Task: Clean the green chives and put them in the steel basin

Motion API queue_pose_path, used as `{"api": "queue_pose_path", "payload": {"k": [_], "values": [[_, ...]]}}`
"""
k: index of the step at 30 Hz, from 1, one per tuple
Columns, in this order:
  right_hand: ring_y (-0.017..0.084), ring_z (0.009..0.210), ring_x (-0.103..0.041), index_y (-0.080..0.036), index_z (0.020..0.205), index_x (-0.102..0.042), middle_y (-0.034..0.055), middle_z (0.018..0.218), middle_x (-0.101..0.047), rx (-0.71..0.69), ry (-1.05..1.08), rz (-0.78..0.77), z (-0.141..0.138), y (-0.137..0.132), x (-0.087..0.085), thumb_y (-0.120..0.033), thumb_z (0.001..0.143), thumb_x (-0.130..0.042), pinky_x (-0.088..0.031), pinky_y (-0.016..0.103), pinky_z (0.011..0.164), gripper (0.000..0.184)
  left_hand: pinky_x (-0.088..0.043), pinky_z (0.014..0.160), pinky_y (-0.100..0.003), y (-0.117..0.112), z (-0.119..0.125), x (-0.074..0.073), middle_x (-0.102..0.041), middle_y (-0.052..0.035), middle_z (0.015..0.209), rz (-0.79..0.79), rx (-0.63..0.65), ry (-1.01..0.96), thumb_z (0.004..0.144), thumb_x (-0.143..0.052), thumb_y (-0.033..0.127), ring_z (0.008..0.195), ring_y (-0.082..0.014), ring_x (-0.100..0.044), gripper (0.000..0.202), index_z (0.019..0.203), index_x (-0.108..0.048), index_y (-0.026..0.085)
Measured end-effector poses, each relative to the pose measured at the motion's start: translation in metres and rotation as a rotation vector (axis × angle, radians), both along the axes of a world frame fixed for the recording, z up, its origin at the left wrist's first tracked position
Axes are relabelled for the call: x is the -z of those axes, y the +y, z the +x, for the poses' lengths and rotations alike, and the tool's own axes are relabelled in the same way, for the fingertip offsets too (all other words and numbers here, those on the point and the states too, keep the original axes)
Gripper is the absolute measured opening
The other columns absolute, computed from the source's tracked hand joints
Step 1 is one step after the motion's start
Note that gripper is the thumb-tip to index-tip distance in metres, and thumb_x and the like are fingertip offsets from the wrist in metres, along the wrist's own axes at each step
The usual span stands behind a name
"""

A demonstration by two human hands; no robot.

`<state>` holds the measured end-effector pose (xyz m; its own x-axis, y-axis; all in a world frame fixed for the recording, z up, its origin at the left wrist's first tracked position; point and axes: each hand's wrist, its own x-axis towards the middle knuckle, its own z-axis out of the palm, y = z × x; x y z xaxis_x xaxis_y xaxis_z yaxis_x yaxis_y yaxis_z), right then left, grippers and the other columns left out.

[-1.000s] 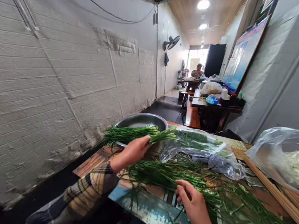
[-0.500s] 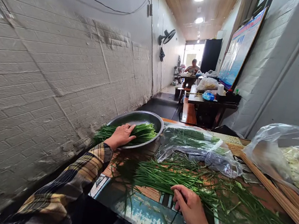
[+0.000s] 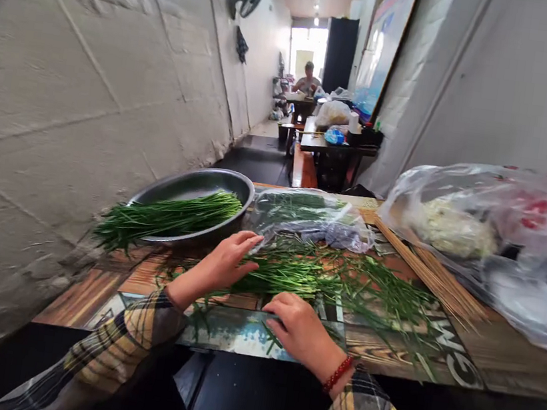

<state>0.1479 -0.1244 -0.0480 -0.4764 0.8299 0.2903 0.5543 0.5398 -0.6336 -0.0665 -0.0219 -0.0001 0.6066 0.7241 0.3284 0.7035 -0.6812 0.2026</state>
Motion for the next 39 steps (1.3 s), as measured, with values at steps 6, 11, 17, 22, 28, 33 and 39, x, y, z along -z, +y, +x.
{"api": "queue_pose_path", "payload": {"k": [6,11,17,22,28,33,39], "values": [[0.021,0.1,-0.06,-0.022,0.102,-0.067,0.0069,0.107,-0.067,0.09,-0.039,0.015,0.031,-0.025,0.003,-0.022,0.093,-0.049,-0.047,0.037,0.091,0.021,-0.033,0.109,-0.05,-0.012,0.028,0.044,-0.046,-0.0163,0.141,-0.107,0.054,0.077,0.071,-0.076,0.035,0.131,-0.0308,-0.042,0.079,0.14,-0.04,0.018],[0.019,0.091,-0.064,-0.021,0.092,-0.069,0.0071,0.095,-0.069,0.275,0.163,-0.051,0.058,-0.02,0.02,-0.029,0.095,-0.045,-0.05,0.034,0.085,0.025,-0.038,0.103,-0.044,-0.015,0.03,0.044,-0.053,-0.0114,0.133,-0.055,0.01,0.18,0.081,-0.066,0.033,0.124,-0.0271,-0.048,0.057,0.133,-0.046,0.021],[0.021,0.088,-0.065,-0.022,0.086,-0.07,0.0069,0.091,-0.07,0.376,0.254,-0.089,0.057,-0.019,0.024,-0.036,0.093,-0.046,-0.05,0.035,0.083,0.029,-0.047,0.088,-0.038,-0.01,0.031,0.041,-0.059,-0.0091,0.108,0.017,-0.171,0.238,0.084,-0.053,0.014,0.103,-0.0246,-0.055,0.029,0.113,-0.055,0.018],[0.021,0.087,-0.065,-0.022,0.085,-0.07,0.0071,0.091,-0.071,0.373,0.259,-0.103,0.057,-0.02,0.026,-0.036,0.093,-0.045,-0.05,0.034,0.083,0.03,-0.046,0.092,-0.038,-0.009,0.026,0.037,-0.057,-0.0095,0.106,0.142,-0.255,0.012,0.083,-0.052,0.013,0.103,-0.0244,-0.052,0.038,0.122,-0.049,0.017],[0.021,0.087,-0.065,-0.022,0.085,-0.07,0.0066,0.09,-0.07,0.371,0.245,-0.104,0.058,-0.019,0.024,-0.036,0.093,-0.046,-0.05,0.033,0.081,0.029,-0.047,0.091,-0.04,-0.013,0.022,0.037,-0.056,-0.0094,0.115,-0.041,-0.031,0.079,0.079,-0.061,0.017,0.106,-0.0244,-0.054,0.046,0.124,-0.052,0.022],[0.021,0.086,-0.066,-0.022,0.084,-0.07,0.0061,0.089,-0.071,0.384,0.245,-0.104,0.057,-0.021,0.02,-0.036,0.093,-0.046,-0.05,0.033,0.08,0.029,-0.041,0.098,-0.044,-0.017,0.019,0.039,-0.053,-0.0118,0.127,-0.111,-0.136,0.112,0.077,-0.058,0.017,0.117,-0.0269,-0.05,0.06,0.134,-0.043,0.02],[0.02,0.084,-0.065,-0.023,0.083,-0.07,0.0058,0.087,-0.07,0.392,0.249,-0.095,0.057,-0.02,0.021,-0.036,0.093,-0.046,-0.05,0.032,0.08,0.029,-0.044,0.083,-0.038,-0.017,0.017,0.037,-0.06,-0.0091,0.104,-0.092,-0.271,0.252,0.072,-0.055,0.007,0.1,-0.0261,-0.055,0.024,0.093,-0.059,0.019]]}}
